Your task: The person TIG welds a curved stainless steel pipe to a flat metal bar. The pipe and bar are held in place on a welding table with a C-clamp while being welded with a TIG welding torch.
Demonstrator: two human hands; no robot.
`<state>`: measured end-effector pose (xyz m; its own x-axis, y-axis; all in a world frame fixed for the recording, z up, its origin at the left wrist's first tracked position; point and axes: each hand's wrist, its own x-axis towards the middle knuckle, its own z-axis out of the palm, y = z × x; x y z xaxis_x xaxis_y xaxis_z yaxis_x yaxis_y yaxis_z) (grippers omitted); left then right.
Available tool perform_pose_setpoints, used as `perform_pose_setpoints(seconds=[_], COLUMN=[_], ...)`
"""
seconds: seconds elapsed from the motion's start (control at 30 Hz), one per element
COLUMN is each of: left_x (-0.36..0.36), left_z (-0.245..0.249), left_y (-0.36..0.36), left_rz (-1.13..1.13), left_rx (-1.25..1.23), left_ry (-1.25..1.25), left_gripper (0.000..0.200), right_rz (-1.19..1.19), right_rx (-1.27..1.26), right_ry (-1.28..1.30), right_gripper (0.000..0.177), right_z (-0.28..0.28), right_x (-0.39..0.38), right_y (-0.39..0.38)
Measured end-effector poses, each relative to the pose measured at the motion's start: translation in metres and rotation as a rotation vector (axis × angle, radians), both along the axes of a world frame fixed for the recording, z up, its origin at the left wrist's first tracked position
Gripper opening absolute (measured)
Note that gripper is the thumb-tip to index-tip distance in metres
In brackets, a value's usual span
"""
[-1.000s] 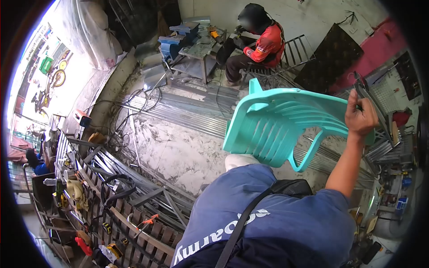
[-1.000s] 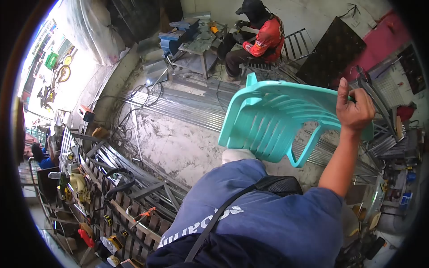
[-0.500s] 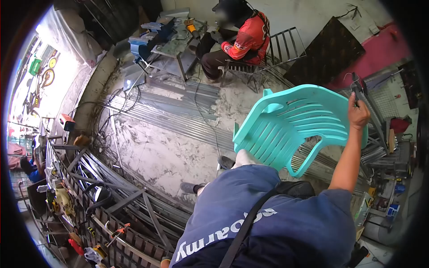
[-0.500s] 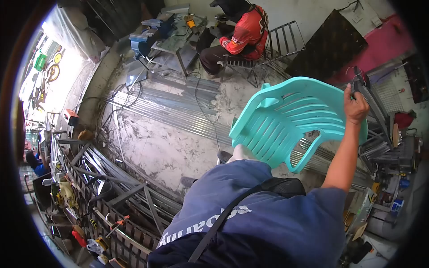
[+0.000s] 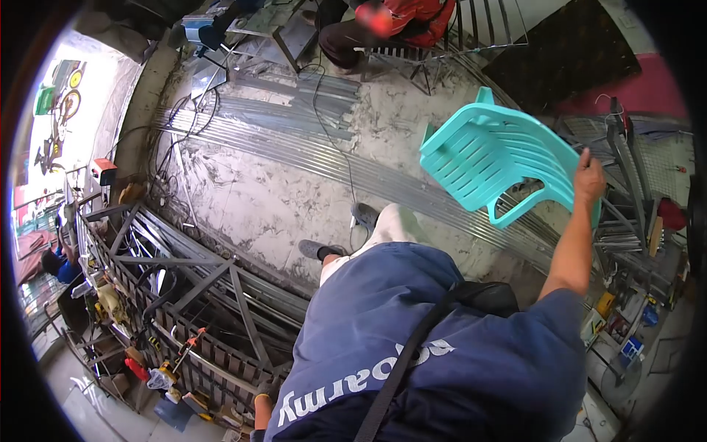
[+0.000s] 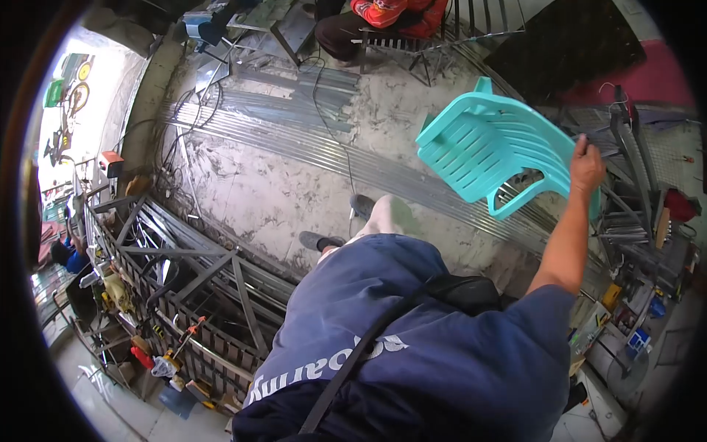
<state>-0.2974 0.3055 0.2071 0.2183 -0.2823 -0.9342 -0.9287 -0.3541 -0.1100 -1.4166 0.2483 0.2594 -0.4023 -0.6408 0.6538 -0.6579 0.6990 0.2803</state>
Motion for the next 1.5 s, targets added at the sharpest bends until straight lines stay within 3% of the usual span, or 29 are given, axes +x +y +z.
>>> perform_pose_setpoints(seconds=[0.1, 0.2, 0.27, 0.3, 0.33, 0.37, 0.4, 0.47, 0.5, 0.53, 0.57, 0.63, 0.73, 0.77, 0.83, 0.93, 1.0, 1.07, 1.13, 1.27, 1.4, 1.5], left_x=[0.002, -0.006, -0.038, 0.041, 0.017, -0.016, -0.044, -0.057, -0.068, -0.062, -0.068, -0.072, -0.072, -0.061, -0.067, -0.071, -0.071, -0.057, -0.057, -0.028, -0.005, 0.013], left_z=[0.003, 0.010, 0.018, -0.058, -0.041, -0.014, 0.010, 0.020, 0.030, 0.022, 0.024, 0.024, 0.015, 0.001, 0.001, -0.009, -0.019, -0.042, -0.054, -0.109, -0.133, -0.135], left_y=[0.008, 0.027, -0.004, 0.037, 0.018, -0.001, -0.017, -0.019, -0.020, 0.002, 0.009, 0.038, 0.070, 0.092, 0.101, 0.109, 0.108, 0.119, 0.102, 0.081, 0.076, 0.087], left_rz=[0.008, 0.068, 0.016, 0.092, 0.182, 0.054, 0.092, 0.157, 0.104, 0.089, 0.119, 0.158, 0.201, 0.226, 0.209, 0.208, 0.235, 0.235, 0.296, 0.337, 0.435, 0.563], left_rx=[0.015, -0.001, -0.072, -0.105, -0.145, -0.284, -0.319, -0.280, -0.293, -0.300, -0.270, -0.186, -0.075, -0.055, 0.004, 0.031, -0.032, -0.139, -0.082, -0.178, -0.358, -0.453], left_ry=[-0.011, -0.021, -0.035, 0.057, -0.030, -0.098, -0.076, -0.113, -0.109, -0.047, -0.046, -0.077, -0.087, -0.050, -0.049, -0.053, 0.017, 0.142, 0.120, 0.201, 0.274, 0.293], left_gripper=[0.059, 0.059, 0.049, 0.049, 0.053, 0.053, 0.053, 0.061, 0.066, 0.068, 0.068, 0.070, 0.072, 0.073, 0.075, 0.073, 0.071, 0.071, 0.070, 0.069, 0.071, 0.073], right_rz=[-0.132, -0.304, -0.427, -0.448, -0.469, -0.468, -0.466, -0.434, -0.527, -0.387, -0.360, -0.540, -0.303, -0.316, -0.291, -0.190, -0.039, 0.192, 0.333, 0.340, 0.263, 0.439], right_rx=[0.167, 0.104, 0.090, 0.067, 0.051, 0.097, 0.152, 0.294, 0.443, 0.586, 0.614, 0.627, 0.444, 0.367, 0.413, 0.499, 0.574, 0.614, 0.677, 0.811, 1.206, 1.285], right_ry=[-0.099, 0.159, -0.040, -0.144, -0.249, -0.281, -0.315, -0.400, -0.362, -0.227, -0.221, -0.244, -0.457, -0.667, -0.558, -0.556, -0.401, -0.425, -0.529, -0.720, -0.865, -0.922], right_gripper=[0.060, 0.063, 0.068, 0.068, 0.068, 0.069, 0.069, 0.071, 0.073, 0.074, 0.074, 0.080, 0.088, 0.090, 0.088, 0.085, 0.085, 0.081, 0.078, 0.078, 0.075, 0.070], right_z=[0.012, 0.010, 0.005, 0.002, -0.004, -0.004, -0.002, -0.005, -0.016, -0.046, -0.030, -0.014, -0.022, -0.036, -0.051, -0.059, -0.082, -0.086, -0.093, -0.099, -0.062, -0.076], right_x=[-0.038, -0.054, -0.090, -0.111, -0.138, -0.159, -0.177, -0.212, -0.254, -0.351, -0.363, -0.273, -0.302, -0.327, -0.317, -0.226, -0.155, -0.060, 0.030, 0.180, 0.336, 0.399], right_y=[-0.002, -0.034, -0.050, -0.057, -0.059, -0.060, -0.062, -0.058, -0.054, -0.034, -0.029, -0.058, -0.043, -0.039, -0.048, -0.084, -0.098, -0.109, -0.114, -0.122, -0.166, -0.214])
